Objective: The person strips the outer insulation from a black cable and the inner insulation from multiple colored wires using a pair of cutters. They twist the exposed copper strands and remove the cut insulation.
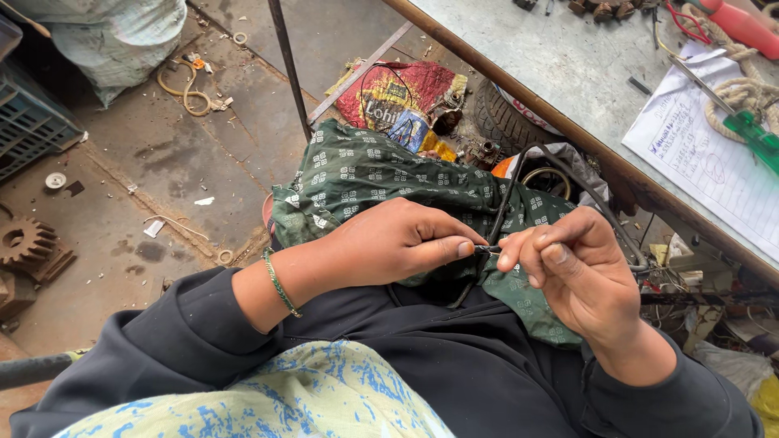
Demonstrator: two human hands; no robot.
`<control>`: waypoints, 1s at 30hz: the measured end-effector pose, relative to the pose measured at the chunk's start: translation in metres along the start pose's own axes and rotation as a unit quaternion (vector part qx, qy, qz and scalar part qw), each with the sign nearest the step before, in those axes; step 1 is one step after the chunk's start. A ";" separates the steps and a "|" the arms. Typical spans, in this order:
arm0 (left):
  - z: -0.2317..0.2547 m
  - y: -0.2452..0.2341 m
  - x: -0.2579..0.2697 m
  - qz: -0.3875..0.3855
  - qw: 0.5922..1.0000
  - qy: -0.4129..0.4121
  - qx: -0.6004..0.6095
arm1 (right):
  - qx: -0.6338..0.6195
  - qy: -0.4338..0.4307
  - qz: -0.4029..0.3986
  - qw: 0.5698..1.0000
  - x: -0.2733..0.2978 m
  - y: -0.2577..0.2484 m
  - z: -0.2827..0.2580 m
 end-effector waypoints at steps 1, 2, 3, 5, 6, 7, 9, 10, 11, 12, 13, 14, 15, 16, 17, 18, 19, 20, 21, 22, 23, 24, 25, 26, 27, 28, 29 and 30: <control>-0.001 -0.001 0.000 -0.002 1.000 -0.001 0.008 | -0.004 0.003 -0.009 1.000 -0.001 0.001 -0.002; -0.002 -0.001 0.000 -0.002 1.000 -0.004 0.019 | -0.009 0.006 -0.021 1.000 -0.003 0.003 -0.005; -0.003 -0.001 0.002 -0.002 1.000 -0.008 0.029 | -0.014 0.010 -0.032 0.999 -0.006 0.007 -0.008; -0.007 -0.002 0.004 0.001 0.999 -0.024 0.041 | 0.238 -0.062 -0.114 0.962 -0.008 0.023 -0.028; -0.009 -0.003 0.005 0.004 0.998 -0.036 0.043 | 0.360 -0.096 -0.152 0.916 -0.008 0.032 -0.040; -0.012 -0.004 0.007 0.006 0.998 -0.048 0.045 | 0.450 -0.149 -0.174 0.863 -0.008 0.042 -0.051; -0.014 -0.007 0.009 0.030 0.995 -0.026 0.092 | 0.611 -0.247 -0.206 0.723 -0.006 0.062 -0.061; -0.014 -0.008 0.009 0.040 0.992 -0.014 0.115 | 0.601 -0.263 -0.186 0.731 -0.006 0.066 -0.067; -0.015 -0.010 0.009 0.051 0.993 -0.026 0.107 | 0.591 -0.278 -0.166 0.739 -0.004 0.069 -0.074; -0.016 -0.011 0.009 0.062 0.992 -0.038 0.100 | 0.581 -0.292 -0.145 0.746 -0.002 0.071 -0.077; -0.016 -0.011 0.009 0.072 0.992 -0.050 0.093 | 0.604 -0.270 -0.099 0.743 -0.004 0.069 -0.077; -0.014 -0.011 0.010 0.075 0.993 -0.046 0.074 | 0.625 -0.247 -0.051 0.739 -0.005 0.067 -0.076; -0.012 -0.010 0.011 0.077 0.995 -0.042 0.056 | 0.645 -0.223 -0.004 0.731 -0.005 0.064 -0.075; -0.008 -0.010 0.012 0.078 0.996 -0.037 0.034 | 0.655 -0.211 -0.010 0.725 -0.009 0.061 -0.069; -0.002 -0.008 0.012 0.077 0.997 -0.005 0.004 | 0.665 -0.199 -0.015 0.719 -0.018 0.056 -0.060; 0.005 -0.007 0.014 0.076 0.996 0.027 -0.028 | 0.675 -0.189 -0.020 0.713 -0.023 0.052 -0.054; 0.012 -0.005 0.015 0.075 0.994 0.059 -0.060 | 0.664 -0.178 -0.020 0.726 -0.023 0.050 -0.050; 0.020 -0.004 0.019 0.098 0.984 0.089 -0.117 | 0.651 -0.167 -0.023 0.740 -0.025 0.048 -0.043; 0.028 -0.002 0.024 0.121 0.970 0.119 -0.173 | 0.638 -0.155 -0.026 0.754 -0.025 0.045 -0.039; 0.036 0.000 0.028 0.142 0.952 0.146 -0.227 | 0.636 -0.161 -0.026 0.754 -0.024 0.043 -0.038; 0.043 0.002 0.031 0.152 0.923 0.188 -0.298 | 0.634 -0.166 -0.027 0.755 -0.022 0.041 -0.037; 0.050 0.005 0.034 0.159 0.887 0.230 -0.367 | 0.633 -0.172 -0.027 0.754 -0.021 0.040 -0.038; 0.056 0.008 0.036 0.164 0.844 0.272 -0.432 | 0.629 -0.161 -0.029 0.760 -0.020 0.040 -0.038; 0.059 0.011 0.038 0.164 0.832 0.282 -0.449 | 0.625 -0.151 -0.032 0.765 -0.019 0.040 -0.039; 0.063 0.014 0.041 0.165 0.819 0.293 -0.466 | 0.621 -0.141 -0.036 0.770 -0.018 0.040 -0.038; 0.064 0.016 0.043 0.164 0.806 0.303 -0.482 | 0.609 -0.141 -0.036 0.780 -0.018 0.042 -0.038; 0.063 0.018 0.041 0.153 0.807 0.304 -0.483 | 0.597 -0.142 -0.036 0.789 -0.019 0.043 -0.036; 0.061 0.020 0.039 0.142 0.808 0.305 -0.484 | 0.584 -0.142 -0.036 0.798 -0.018 0.045 -0.035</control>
Point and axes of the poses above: each hand's wrist, its own x-axis away from the middle knuckle, its own y-axis out of the palm, z = x × y, the point moved 4 cm from there along -x, towards the middle knuckle, and after that the axes turned 5 degrees about x, right-handed, at the moved point
